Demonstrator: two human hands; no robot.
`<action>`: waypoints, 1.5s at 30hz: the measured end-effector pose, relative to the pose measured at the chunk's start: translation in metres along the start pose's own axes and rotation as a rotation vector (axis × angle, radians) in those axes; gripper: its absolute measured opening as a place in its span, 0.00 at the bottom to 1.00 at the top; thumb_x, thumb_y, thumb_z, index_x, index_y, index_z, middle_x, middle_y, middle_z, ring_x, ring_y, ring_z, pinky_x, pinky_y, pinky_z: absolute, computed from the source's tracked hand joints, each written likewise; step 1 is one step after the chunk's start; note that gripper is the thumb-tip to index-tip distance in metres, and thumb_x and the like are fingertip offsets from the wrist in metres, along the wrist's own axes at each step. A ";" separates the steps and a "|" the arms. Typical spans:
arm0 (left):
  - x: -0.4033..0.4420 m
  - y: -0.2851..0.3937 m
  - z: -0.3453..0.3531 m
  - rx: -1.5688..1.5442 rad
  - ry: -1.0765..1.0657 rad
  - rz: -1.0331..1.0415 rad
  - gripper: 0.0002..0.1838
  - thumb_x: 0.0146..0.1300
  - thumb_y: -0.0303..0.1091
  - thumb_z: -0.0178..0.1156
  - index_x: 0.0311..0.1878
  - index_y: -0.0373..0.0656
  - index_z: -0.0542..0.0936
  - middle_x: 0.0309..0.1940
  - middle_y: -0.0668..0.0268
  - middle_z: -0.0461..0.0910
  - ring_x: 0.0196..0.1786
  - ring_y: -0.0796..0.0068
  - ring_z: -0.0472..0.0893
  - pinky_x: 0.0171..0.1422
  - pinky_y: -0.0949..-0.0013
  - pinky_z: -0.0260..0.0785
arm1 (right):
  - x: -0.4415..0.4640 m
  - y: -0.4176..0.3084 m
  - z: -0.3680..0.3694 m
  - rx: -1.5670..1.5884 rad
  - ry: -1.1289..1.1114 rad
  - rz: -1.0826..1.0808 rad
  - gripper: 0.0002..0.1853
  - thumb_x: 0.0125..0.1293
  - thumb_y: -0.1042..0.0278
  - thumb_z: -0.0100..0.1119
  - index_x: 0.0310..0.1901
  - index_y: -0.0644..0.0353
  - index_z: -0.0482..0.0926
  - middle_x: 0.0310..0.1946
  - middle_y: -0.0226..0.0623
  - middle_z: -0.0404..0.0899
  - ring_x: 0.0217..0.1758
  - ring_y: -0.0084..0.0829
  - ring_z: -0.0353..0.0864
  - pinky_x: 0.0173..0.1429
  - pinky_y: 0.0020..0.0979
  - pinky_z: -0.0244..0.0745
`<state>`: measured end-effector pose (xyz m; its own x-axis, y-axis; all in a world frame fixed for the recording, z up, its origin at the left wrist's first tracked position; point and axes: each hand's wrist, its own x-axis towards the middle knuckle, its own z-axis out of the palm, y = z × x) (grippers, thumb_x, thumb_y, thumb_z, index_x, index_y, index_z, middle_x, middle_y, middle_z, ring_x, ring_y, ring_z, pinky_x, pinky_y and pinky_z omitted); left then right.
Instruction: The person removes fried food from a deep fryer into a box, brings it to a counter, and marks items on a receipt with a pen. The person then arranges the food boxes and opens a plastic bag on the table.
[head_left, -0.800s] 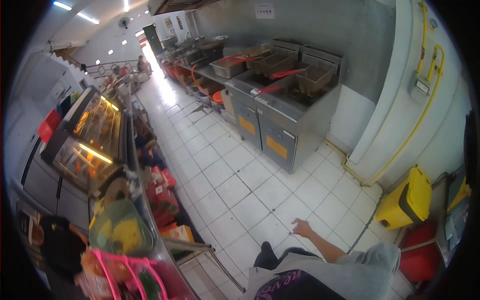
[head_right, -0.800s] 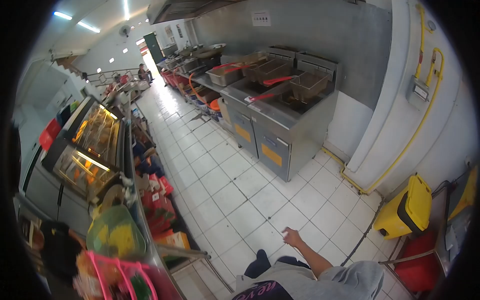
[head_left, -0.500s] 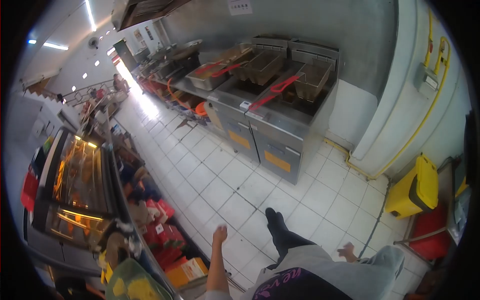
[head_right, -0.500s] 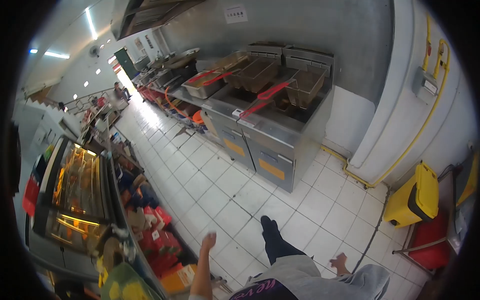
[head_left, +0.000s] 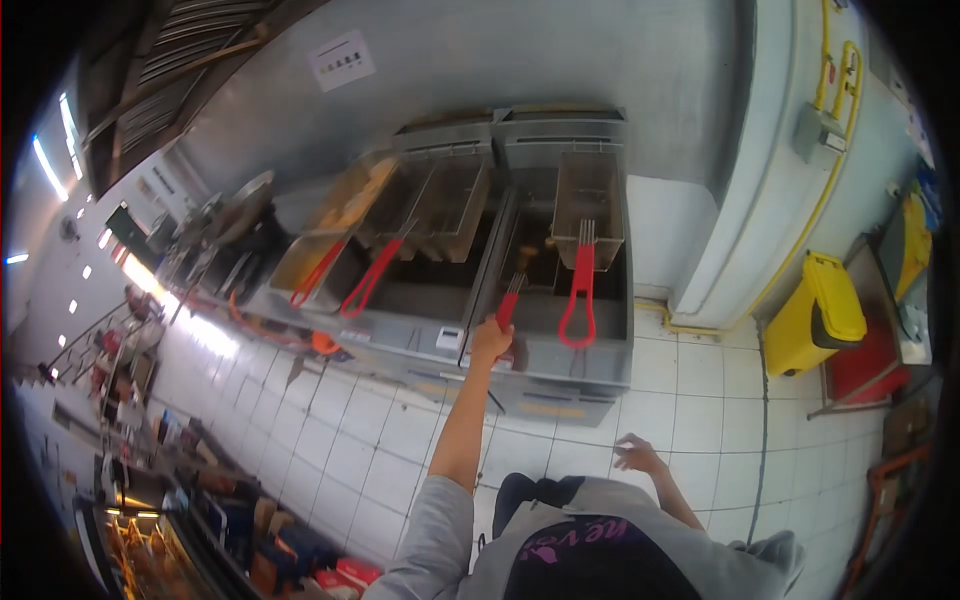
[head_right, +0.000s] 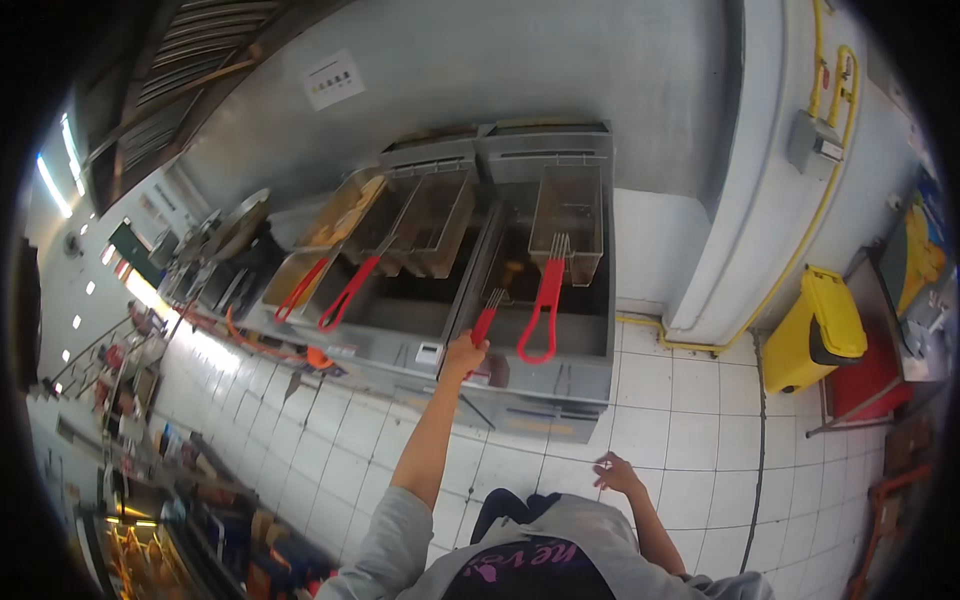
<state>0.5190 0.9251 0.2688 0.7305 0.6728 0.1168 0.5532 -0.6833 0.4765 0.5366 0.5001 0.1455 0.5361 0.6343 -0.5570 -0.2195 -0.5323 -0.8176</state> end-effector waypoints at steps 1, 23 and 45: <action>0.024 -0.009 0.003 -0.009 -0.011 0.023 0.20 0.63 0.45 0.59 0.52 0.43 0.73 0.34 0.55 0.82 0.32 0.55 0.83 0.39 0.55 0.77 | 0.004 -0.036 0.011 0.014 -0.067 -0.056 0.14 0.70 0.61 0.55 0.51 0.59 0.73 0.28 0.40 0.83 0.27 0.26 0.84 0.30 0.26 0.79; -0.002 -0.017 -0.028 -1.267 -0.625 -0.140 0.17 0.73 0.35 0.46 0.62 0.41 0.66 0.36 0.69 0.74 0.33 0.84 0.75 0.32 0.79 0.67 | 0.129 -0.354 0.164 0.544 0.233 -0.607 0.23 0.71 0.77 0.41 0.66 0.49 0.56 0.40 0.44 0.80 0.35 0.24 0.78 0.41 0.25 0.75; 0.030 0.047 -0.148 -1.511 -0.762 -0.189 0.10 0.74 0.35 0.44 0.54 0.45 0.65 0.22 0.75 0.64 0.16 0.89 0.60 0.16 0.78 0.51 | 0.089 -0.452 0.141 0.366 0.261 -0.685 0.19 0.68 0.81 0.39 0.59 0.55 0.67 0.37 0.39 0.80 0.34 0.20 0.77 0.40 0.23 0.73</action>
<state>0.5081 0.9553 0.4243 0.9648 0.1218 -0.2330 0.1312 0.5449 0.8282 0.5690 0.8766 0.4447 0.8106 0.5773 0.0988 -0.0021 0.1716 -0.9852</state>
